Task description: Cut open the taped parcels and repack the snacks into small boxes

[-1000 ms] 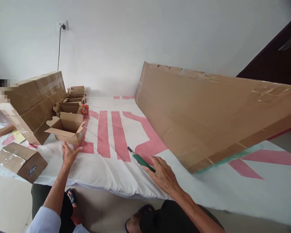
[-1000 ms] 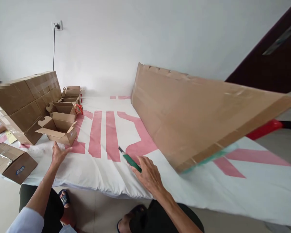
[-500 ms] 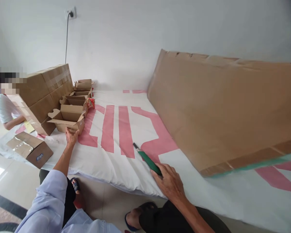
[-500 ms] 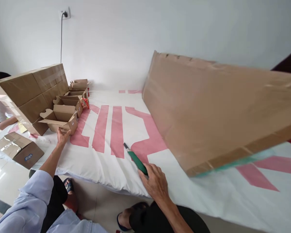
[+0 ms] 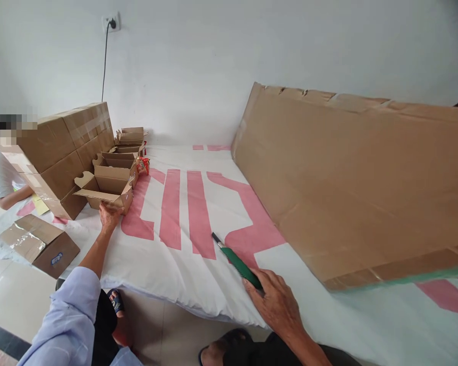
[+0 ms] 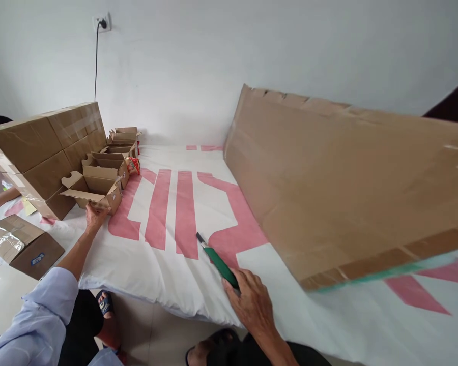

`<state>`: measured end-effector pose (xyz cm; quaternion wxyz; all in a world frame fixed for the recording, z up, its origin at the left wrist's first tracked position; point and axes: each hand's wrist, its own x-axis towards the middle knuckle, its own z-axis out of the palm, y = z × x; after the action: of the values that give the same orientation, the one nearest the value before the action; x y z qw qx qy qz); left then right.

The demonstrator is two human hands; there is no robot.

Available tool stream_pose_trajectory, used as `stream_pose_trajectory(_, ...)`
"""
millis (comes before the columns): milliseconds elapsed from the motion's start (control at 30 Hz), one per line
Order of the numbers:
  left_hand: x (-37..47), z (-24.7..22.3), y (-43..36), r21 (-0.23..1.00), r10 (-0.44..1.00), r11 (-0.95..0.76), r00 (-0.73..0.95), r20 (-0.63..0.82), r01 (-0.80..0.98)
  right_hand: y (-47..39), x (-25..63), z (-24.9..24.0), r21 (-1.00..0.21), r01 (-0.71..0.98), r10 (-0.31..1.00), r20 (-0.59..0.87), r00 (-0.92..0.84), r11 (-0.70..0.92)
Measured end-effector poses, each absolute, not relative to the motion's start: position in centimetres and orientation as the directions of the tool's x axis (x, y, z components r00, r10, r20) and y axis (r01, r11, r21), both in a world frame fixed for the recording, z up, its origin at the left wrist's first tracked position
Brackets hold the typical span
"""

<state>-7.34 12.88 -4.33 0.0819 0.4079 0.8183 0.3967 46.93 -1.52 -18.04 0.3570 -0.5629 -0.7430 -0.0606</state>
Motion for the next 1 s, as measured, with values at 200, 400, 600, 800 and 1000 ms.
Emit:
stream_pose_trajectory(200,-7.1,-3.9,14.8,0.737,0.731,0.361,-0.664,0.157,0.572,-1.4,46.9,-18.3,-0.335,0.880,0.805,0.587,-0.086,0.337)
stream_pose_trajectory(400,-7.0,-3.9,16.8,0.734,0.730,0.364,-0.665,0.157,0.573,-1.4,47.0,-18.5,-0.339,0.884,0.815,0.575,-0.077,0.322)
stream_pose_trajectory(600,-7.0,-3.7,18.0,0.731,0.741,0.353,-0.652,0.164,0.584,-1.4,47.0,-18.4,-0.329,0.882,0.800,0.594,-0.085,0.338)
stream_pose_trajectory(800,-6.8,-3.9,18.8,0.732,0.739,0.355,-0.654,0.161,0.581,-1.4,47.0,-18.3,-0.320,0.884,0.791,0.606,-0.085,0.340)
stream_pose_trajectory(1000,-6.8,-4.1,19.7,0.734,0.742,0.354,-0.652,0.156,0.579,-1.4,47.1,-18.3,-0.325,0.885,0.806,0.585,-0.088,0.332)
